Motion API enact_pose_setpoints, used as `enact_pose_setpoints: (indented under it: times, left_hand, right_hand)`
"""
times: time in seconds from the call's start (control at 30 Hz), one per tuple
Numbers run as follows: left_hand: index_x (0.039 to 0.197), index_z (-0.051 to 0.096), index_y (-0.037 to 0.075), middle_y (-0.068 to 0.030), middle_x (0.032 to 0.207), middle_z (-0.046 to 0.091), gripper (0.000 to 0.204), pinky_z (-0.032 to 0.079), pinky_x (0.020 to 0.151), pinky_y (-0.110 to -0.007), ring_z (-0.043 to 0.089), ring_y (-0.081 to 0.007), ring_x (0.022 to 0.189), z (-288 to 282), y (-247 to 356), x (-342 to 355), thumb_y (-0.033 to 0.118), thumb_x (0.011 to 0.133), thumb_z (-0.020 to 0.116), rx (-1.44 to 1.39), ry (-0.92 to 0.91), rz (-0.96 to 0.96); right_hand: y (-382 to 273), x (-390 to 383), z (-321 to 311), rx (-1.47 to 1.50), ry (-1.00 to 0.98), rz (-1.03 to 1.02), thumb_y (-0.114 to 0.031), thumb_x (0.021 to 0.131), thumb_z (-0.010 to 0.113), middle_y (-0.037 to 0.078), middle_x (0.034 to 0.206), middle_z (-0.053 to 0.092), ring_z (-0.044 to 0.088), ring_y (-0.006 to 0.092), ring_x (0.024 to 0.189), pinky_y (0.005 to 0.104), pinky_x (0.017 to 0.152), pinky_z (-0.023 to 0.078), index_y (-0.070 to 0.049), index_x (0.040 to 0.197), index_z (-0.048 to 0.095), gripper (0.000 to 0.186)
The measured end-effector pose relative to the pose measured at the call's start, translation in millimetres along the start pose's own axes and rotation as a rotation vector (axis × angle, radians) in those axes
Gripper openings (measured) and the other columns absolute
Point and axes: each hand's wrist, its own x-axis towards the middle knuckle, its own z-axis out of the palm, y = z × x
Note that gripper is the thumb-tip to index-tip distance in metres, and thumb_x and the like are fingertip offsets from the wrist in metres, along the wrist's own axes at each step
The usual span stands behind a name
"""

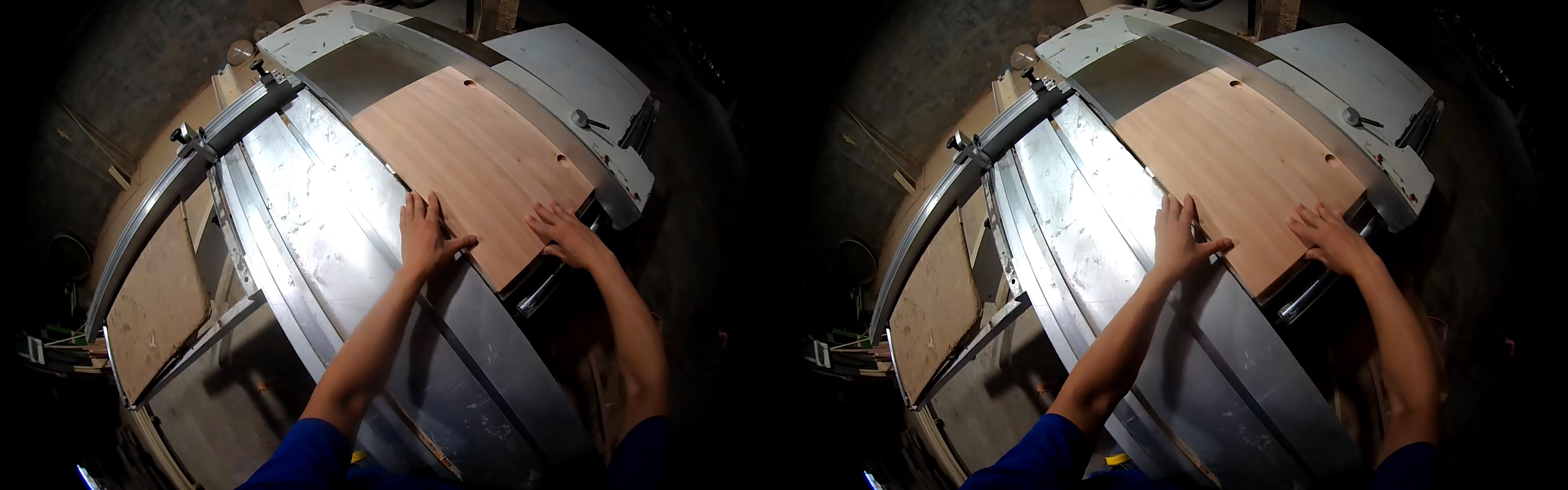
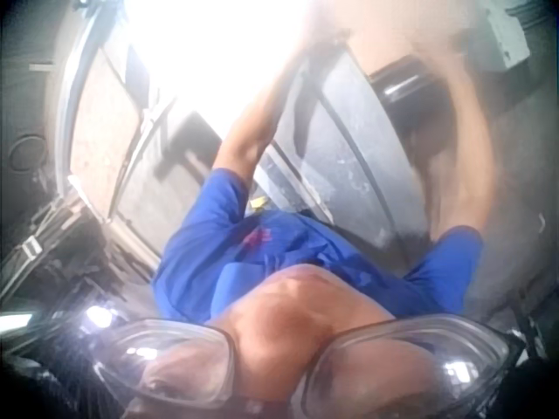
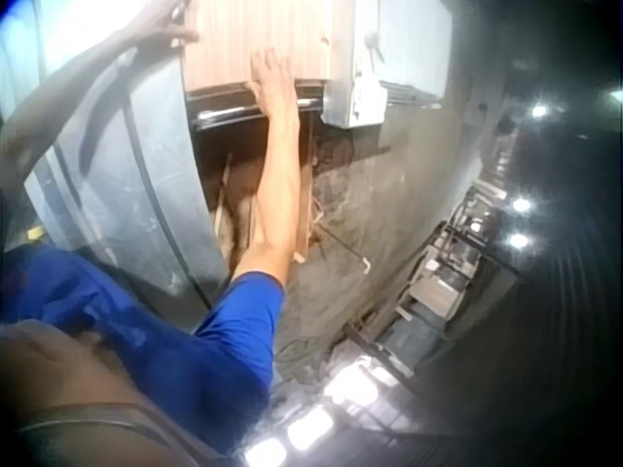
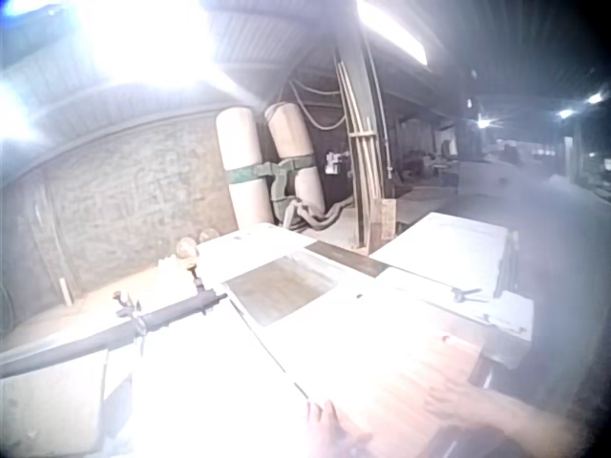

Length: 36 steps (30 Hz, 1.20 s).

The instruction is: The person operates a table saw to cut a rectangular wooden board. They guide the board through the saw, measure it with a tape measure, and repeat the cutting process on different sides of the board.

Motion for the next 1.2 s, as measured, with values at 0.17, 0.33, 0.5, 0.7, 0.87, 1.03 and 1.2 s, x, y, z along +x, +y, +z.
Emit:
enact_pose_setpoints:
  times: [0.17,0.33,0.5,0.7,0.87,1.03,1.2]
  left_hand:
    - [0.130,0.051,-0.010,-0.0228,0.112,0.048,0.109,0.042,0.093,-0.048,0.047,-0.0405,0.108,-2.1,-2.2,4.1,0.067,0.062,0.088,-0.019,-0.010,-0.012]
    - [0.127,0.052,-0.009,-0.0210,0.108,0.048,0.106,0.042,0.090,-0.047,0.047,-0.0386,0.105,-0.4,-3.2,4.8,0.066,0.061,0.088,-0.002,0.063,0.038]
    - [0.122,0.053,-0.007,-0.0204,0.106,0.048,0.100,0.042,0.089,-0.047,0.048,-0.0382,0.104,-2.7,-5.0,6.3,0.063,0.061,0.090,-0.035,0.031,0.014]
    - [0.120,0.051,-0.006,-0.0209,0.110,0.049,0.096,0.042,0.090,-0.048,0.048,-0.0409,0.108,-0.5,14.2,-8.3,0.053,0.057,0.094,-0.058,-0.022,-0.013]
    - [0.121,0.047,-0.006,-0.0246,0.119,0.048,0.100,0.040,0.095,-0.050,0.046,-0.0442,0.114,-16.3,51.0,-29.9,0.046,0.052,0.097,-0.106,-0.087,0.001]
    - [0.129,0.044,-0.009,-0.0290,0.129,0.046,0.107,0.035,0.110,-0.053,0.039,-0.0516,0.133,-10.7,41.6,-21.5,0.046,0.053,0.097,-0.068,-0.091,-0.044]
    - [0.131,0.043,-0.011,-0.0302,0.135,0.045,0.109,0.032,0.114,-0.054,0.035,-0.0520,0.139,-13.7,18.5,-2.1,0.047,0.056,0.096,-0.100,-0.153,-0.101]
  right_hand:
    - [-4.7,7.1,-0.3,-0.055,-0.010,-0.004,-0.014,0.083,0.081,0.007,0.168,0.031,0.035,0.0441,0.149,0.0466,0.120,0.038,-0.021,0.154,0.046,0.080]
    - [-11.2,8.6,-11.3,-0.060,-0.059,0.030,-0.015,0.084,0.081,0.006,0.168,0.031,0.037,0.0432,0.148,0.0456,0.117,0.042,-0.022,0.154,0.045,0.079]
    - [-15.7,10.9,-13.9,-0.050,-0.027,0.025,-0.014,0.084,0.080,0.006,0.164,0.037,0.041,0.0439,0.144,0.0470,0.113,0.046,-0.021,0.152,0.046,0.075]
    - [-7.5,20.7,-7.9,-0.012,-0.014,0.050,-0.016,0.086,0.078,0.002,0.166,0.035,0.040,0.0398,0.147,0.0448,0.116,0.043,-0.025,0.151,0.048,0.072]
    - [-12.2,42.6,-12.0,-0.013,-0.021,0.055,-0.019,0.087,0.078,0.003,0.167,0.033,0.038,0.0401,0.148,0.0445,0.117,0.042,-0.024,0.151,0.048,0.071]
    - [-6.4,63.1,-8.1,-0.076,0.008,0.001,-0.019,0.087,0.077,0.006,0.166,0.033,0.040,0.0402,0.145,0.0459,0.115,0.044,-0.022,0.152,0.047,0.072]
    - [-15.0,92.2,-14.8,-0.108,0.038,-0.038,-0.020,0.088,0.077,0.008,0.163,0.037,0.044,0.0380,0.140,0.0466,0.111,0.048,-0.021,0.152,0.046,0.071]
